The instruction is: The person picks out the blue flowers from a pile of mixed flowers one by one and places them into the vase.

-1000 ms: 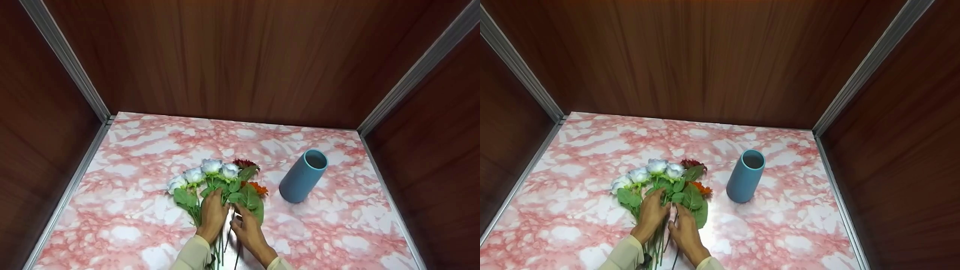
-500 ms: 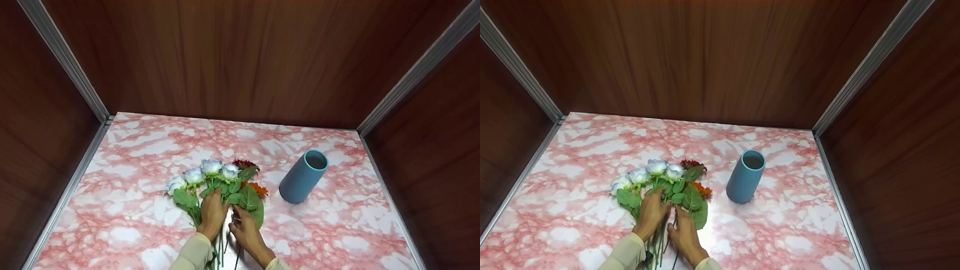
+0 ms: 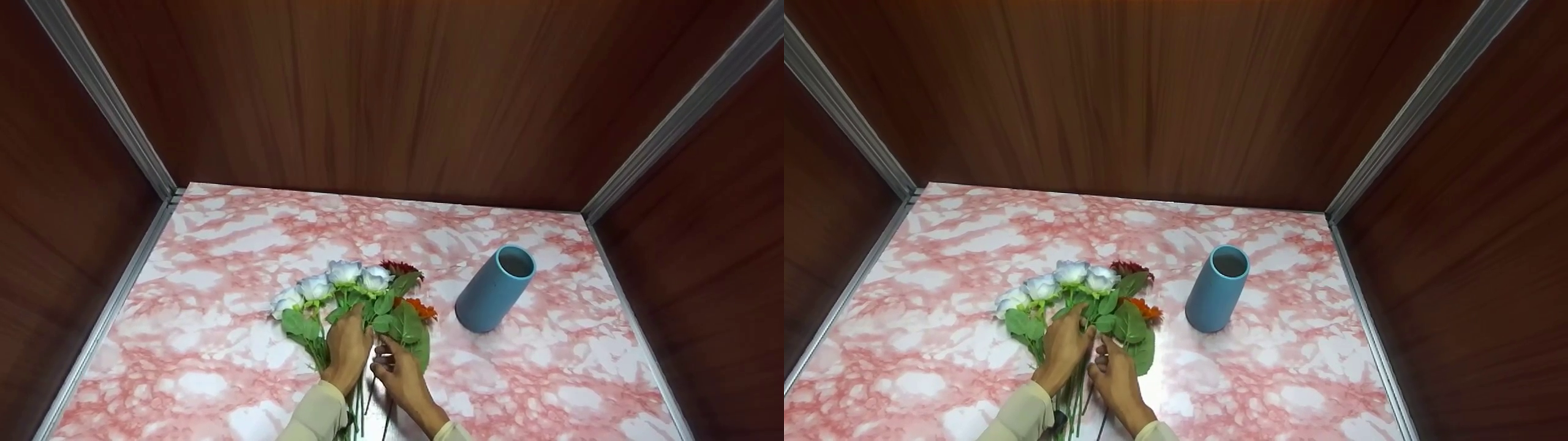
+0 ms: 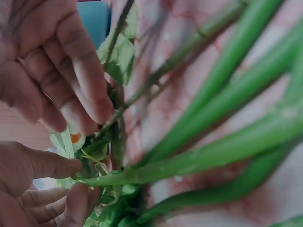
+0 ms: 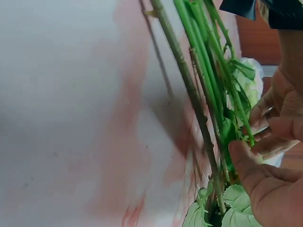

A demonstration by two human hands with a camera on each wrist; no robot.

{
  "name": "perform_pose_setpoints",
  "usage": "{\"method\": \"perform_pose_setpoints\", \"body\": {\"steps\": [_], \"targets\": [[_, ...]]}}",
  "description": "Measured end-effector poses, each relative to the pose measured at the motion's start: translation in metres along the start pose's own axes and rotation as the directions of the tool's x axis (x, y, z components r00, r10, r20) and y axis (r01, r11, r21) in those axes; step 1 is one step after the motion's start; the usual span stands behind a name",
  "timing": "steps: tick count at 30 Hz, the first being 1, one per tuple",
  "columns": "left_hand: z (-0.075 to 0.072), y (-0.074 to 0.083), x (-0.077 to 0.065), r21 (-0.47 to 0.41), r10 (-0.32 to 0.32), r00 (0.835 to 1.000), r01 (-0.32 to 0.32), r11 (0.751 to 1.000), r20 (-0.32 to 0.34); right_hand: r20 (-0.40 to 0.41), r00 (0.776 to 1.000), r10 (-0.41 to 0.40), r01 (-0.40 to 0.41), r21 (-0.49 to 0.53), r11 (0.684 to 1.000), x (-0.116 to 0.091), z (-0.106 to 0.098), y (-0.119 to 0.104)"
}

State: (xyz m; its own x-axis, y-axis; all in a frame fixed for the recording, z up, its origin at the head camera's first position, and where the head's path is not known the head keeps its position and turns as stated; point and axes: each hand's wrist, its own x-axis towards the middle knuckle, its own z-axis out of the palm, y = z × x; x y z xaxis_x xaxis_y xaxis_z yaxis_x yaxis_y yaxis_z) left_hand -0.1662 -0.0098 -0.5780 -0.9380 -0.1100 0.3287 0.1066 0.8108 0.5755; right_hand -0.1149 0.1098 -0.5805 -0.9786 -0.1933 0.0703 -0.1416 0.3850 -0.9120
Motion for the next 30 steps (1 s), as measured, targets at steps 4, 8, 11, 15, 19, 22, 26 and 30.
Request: {"method": "perform_pose_setpoints", "body": {"steps": [4,8,11,15,19,22,26,30], "targets": [[-0.005,0.007,0.002,-0.009,-0.019,1.000,0.019,1.000,-0.002,0.032,0.999,0.021,-0.024,0.108,0.994,-0.001,-0.005,-0.018],[-0.010,0.014,0.003,-0.017,-0.031,0.999,0.032,0.999,0.004,0.073,0.995,0.074,-0.089,0.233,0.968,-0.004,-0.009,-0.033],[-0.014,0.018,0.004,-0.022,-0.040,0.999,0.040,0.999,0.008,0.096,0.990,0.107,-0.131,0.301,0.944,-0.004,-0.010,-0.034],[-0.016,0.023,0.006,-0.031,-0.045,0.999,0.045,0.998,0.003,0.115,0.984,0.134,-0.168,0.374,0.912,-0.003,-0.008,-0.025],[-0.018,0.028,0.007,-0.043,-0.055,0.998,0.055,0.998,0.001,0.133,0.982,0.134,-0.177,0.406,0.897,-0.002,-0.007,-0.023],[-0.019,0.031,0.009,-0.051,-0.061,0.998,0.061,0.997,0.003,0.128,0.987,0.093,-0.133,0.346,0.929,-0.002,-0.010,-0.029],[-0.020,0.034,0.011,-0.060,-0.051,0.999,0.051,0.997,0.001,0.124,0.990,0.060,-0.096,0.304,0.948,-0.003,-0.011,-0.031],[-0.021,0.037,0.012,-0.084,-0.051,0.999,0.051,0.995,0.004,0.139,0.986,0.088,-0.131,0.343,0.930,-0.003,-0.013,-0.031]]}}
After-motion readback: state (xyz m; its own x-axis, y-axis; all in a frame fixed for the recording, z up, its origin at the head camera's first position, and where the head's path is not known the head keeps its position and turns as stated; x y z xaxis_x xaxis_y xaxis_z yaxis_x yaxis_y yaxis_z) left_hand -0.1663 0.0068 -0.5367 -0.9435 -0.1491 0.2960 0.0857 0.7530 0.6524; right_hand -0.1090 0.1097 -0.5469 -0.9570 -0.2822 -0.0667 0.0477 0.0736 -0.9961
